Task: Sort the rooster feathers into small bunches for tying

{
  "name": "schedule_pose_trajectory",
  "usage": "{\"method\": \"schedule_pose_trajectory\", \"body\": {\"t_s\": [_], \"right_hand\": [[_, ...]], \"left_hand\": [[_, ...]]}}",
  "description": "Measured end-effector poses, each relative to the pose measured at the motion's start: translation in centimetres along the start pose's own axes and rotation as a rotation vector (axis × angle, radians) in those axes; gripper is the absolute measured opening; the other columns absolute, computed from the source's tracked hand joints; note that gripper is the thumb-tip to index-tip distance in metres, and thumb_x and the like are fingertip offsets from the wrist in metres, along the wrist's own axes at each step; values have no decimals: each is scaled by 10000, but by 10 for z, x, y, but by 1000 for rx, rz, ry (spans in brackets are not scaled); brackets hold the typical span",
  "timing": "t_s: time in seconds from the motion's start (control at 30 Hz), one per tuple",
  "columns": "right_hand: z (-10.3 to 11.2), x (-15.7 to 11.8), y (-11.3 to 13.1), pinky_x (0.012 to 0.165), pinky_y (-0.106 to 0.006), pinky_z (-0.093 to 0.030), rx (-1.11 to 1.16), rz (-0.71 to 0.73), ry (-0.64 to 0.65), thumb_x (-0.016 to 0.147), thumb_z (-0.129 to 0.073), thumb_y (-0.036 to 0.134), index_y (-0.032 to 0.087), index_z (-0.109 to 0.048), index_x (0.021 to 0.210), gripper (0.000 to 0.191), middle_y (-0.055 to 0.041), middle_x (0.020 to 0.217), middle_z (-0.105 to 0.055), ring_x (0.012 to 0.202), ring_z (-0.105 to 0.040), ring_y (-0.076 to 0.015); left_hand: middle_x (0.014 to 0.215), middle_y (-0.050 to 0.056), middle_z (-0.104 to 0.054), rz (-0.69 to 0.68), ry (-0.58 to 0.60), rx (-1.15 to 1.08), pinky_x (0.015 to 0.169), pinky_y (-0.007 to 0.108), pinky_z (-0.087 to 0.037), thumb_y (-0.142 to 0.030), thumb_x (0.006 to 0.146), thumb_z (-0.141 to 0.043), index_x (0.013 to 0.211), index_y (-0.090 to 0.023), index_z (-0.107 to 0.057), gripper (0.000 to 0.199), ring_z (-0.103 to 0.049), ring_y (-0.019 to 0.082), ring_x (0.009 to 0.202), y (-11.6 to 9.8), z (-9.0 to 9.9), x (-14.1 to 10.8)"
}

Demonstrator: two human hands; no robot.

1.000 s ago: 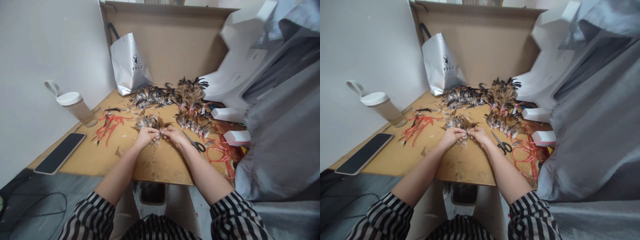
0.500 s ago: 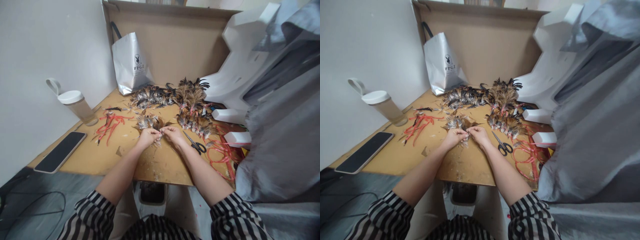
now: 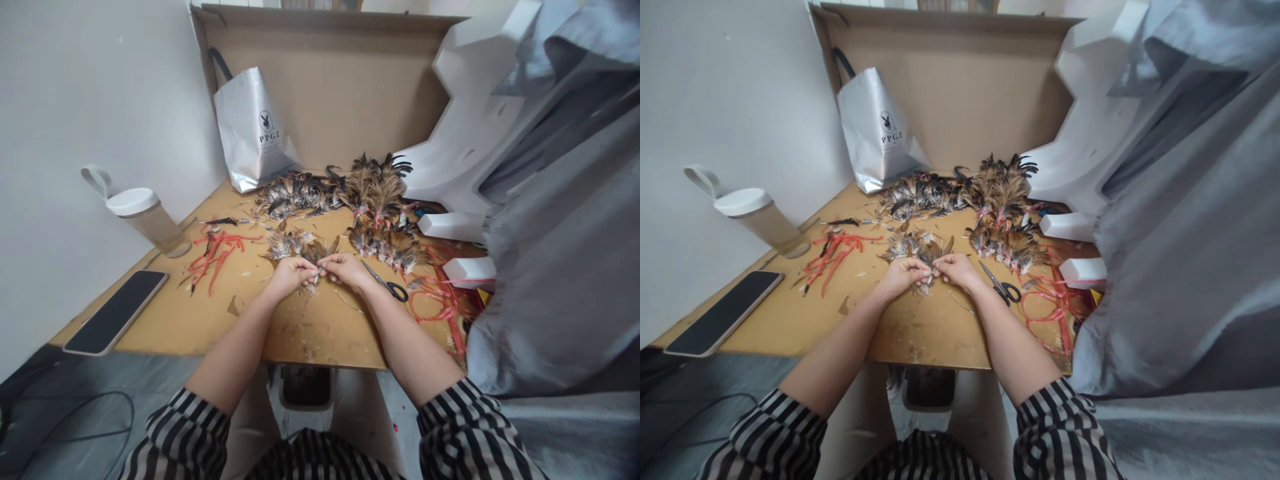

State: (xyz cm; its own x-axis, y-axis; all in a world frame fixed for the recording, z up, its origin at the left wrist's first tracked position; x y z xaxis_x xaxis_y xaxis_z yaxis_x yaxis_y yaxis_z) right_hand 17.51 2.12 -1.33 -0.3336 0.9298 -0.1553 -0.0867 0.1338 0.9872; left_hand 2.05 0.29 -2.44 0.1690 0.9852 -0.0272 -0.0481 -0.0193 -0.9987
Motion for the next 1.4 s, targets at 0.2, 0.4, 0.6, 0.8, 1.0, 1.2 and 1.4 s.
{"method": "schedule_pose_trajectory", "body": {"t_s": [0.2, 0.4, 0.6, 0.8, 1.0, 1.2, 1.4], "right_hand": [[0, 1, -2, 384, -155, -303, -59, 40, 88, 627, -632, 219, 138, -623, 752, 150, 16, 570, -603, 403, -429, -35], [3, 3, -7, 389, -168, -264, -179, 58, 111, 661, -608, 285, 141, -591, 708, 152, 46, 481, -512, 388, -372, -39], [5, -2, 1, 435, -188, -268, -278, 104, 212, 676, -596, 354, 130, -587, 696, 225, 42, 524, -500, 430, -357, -45], [3, -1, 0, 574, -206, -352, -347, 212, 260, 654, -618, 345, 113, -617, 703, 237, 21, 603, -553, 552, -438, -70], [5, -3, 5, 580, -206, -370, -307, 198, 236, 674, -600, 321, 111, -656, 759, 233, 0, 630, -602, 556, -474, -77], [3, -5, 9, 520, -194, -348, -250, 186, 157, 700, -554, 286, 110, -666, 833, 248, 15, 556, -573, 478, -442, -63], [2, 0, 1, 538, -190, -360, -386, 233, 167, 698, -512, 247, 113, -666, 773, 217, -4, 608, -610, 526, -477, -75]], "left_hand": [[548, 27, -622, 1, 33, 2, 472, 191, -436, -285, 556, -741, 690, -95, -624, 260, -548, 81, 474, 0, 0, 0], [536, 34, -621, 27, 27, -11, 462, 196, -439, -266, 570, -727, 697, -90, -606, 249, -554, 88, 466, -2, -1, 0], [561, 48, -633, 62, -3, -39, 471, 193, -435, -248, 575, -719, 693, -88, -598, 233, -570, 94, 489, -3, 0, -1], [540, 32, -622, 92, -29, -68, 461, 171, -405, -241, 533, -742, 690, -91, -603, 258, -542, 71, 459, -1, 4, -1], [561, 37, -629, 97, -5, -67, 476, 180, -414, -210, 544, -724, 701, -98, -597, 231, -569, 88, 500, 0, 0, -2], [610, 53, -647, 54, 24, 2, 475, 198, -419, -221, 546, -724, 697, -105, -594, 230, -571, 100, 501, 1, -4, -4], [609, 33, -638, -22, 4, 11, 516, 210, -439, -227, 536, -726, 685, -114, -604, 223, -567, 99, 521, -7, -5, -6]]}}
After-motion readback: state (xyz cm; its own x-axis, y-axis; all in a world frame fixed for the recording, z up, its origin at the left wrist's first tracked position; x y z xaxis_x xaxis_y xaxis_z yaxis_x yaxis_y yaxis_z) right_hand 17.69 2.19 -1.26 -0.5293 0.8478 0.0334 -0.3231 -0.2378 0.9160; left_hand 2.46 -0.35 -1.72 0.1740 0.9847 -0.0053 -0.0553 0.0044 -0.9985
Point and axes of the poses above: each hand's wrist, its own x-axis towards the middle knuckle, its own z-axis out of the back of the hand, y = z × x, the point moved 2 cm from there along x, towards the middle knuckle
